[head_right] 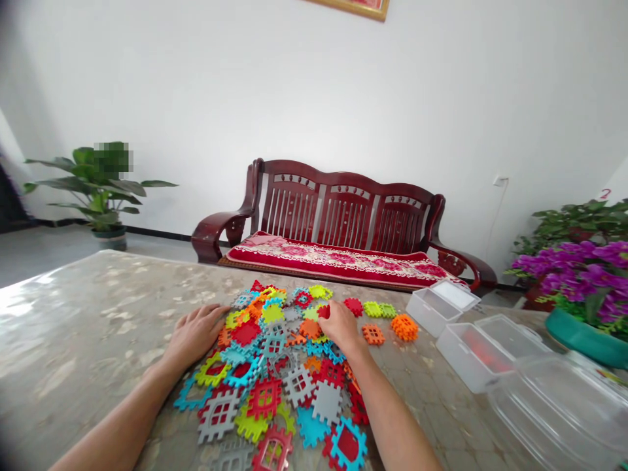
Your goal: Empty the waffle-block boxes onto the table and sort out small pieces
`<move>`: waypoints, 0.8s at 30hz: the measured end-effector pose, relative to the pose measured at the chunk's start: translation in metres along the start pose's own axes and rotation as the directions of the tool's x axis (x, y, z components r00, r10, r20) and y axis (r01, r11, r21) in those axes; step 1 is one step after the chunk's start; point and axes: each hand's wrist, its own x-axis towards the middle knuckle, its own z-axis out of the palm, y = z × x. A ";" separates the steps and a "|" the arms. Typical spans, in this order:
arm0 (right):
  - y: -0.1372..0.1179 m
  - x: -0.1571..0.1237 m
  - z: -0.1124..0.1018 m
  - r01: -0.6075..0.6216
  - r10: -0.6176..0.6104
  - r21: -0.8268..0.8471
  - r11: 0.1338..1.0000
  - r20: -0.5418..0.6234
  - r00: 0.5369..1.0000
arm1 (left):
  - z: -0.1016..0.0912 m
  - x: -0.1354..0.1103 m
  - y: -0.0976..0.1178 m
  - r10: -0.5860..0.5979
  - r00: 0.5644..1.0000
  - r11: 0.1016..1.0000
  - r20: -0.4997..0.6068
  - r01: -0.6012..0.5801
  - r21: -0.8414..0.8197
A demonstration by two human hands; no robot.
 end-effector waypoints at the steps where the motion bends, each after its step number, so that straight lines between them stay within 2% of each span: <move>1: 0.002 0.000 -0.003 -0.005 0.005 0.006 1.000 -0.010 1.000 | 0.000 0.000 0.000 -0.001 1.000 1.000 0.000 0.001 0.000; 3: 0.009 0.002 -0.011 -0.034 0.035 0.034 0.999 -0.030 0.999 | 0.000 0.000 0.000 -0.002 1.000 1.000 0.002 0.002 0.003; 6: 0.027 0.010 -0.029 -0.147 0.149 0.033 0.989 -0.069 0.986 | -0.002 0.000 0.001 -0.001 1.000 1.000 0.010 0.001 0.012; 9: 0.042 0.019 -0.043 -0.259 0.255 -0.063 0.964 -0.067 0.965 | -0.003 -0.001 0.001 -0.001 1.000 1.000 0.008 0.001 0.018; 13: 0.045 0.027 -0.048 -0.330 0.329 -0.185 0.926 -0.035 0.944 | -0.002 -0.001 0.001 -0.002 1.000 1.000 -0.002 0.002 0.017; 19: 0.046 0.028 -0.043 -0.327 0.337 -0.228 0.917 0.004 0.942 | -0.002 -0.001 0.001 0.001 1.000 1.000 -0.005 -0.001 0.006; 24: 0.045 0.031 -0.034 -0.274 0.254 -0.160 0.948 -0.134 0.958 | -0.001 0.000 0.000 0.003 1.000 1.000 0.000 -0.003 0.009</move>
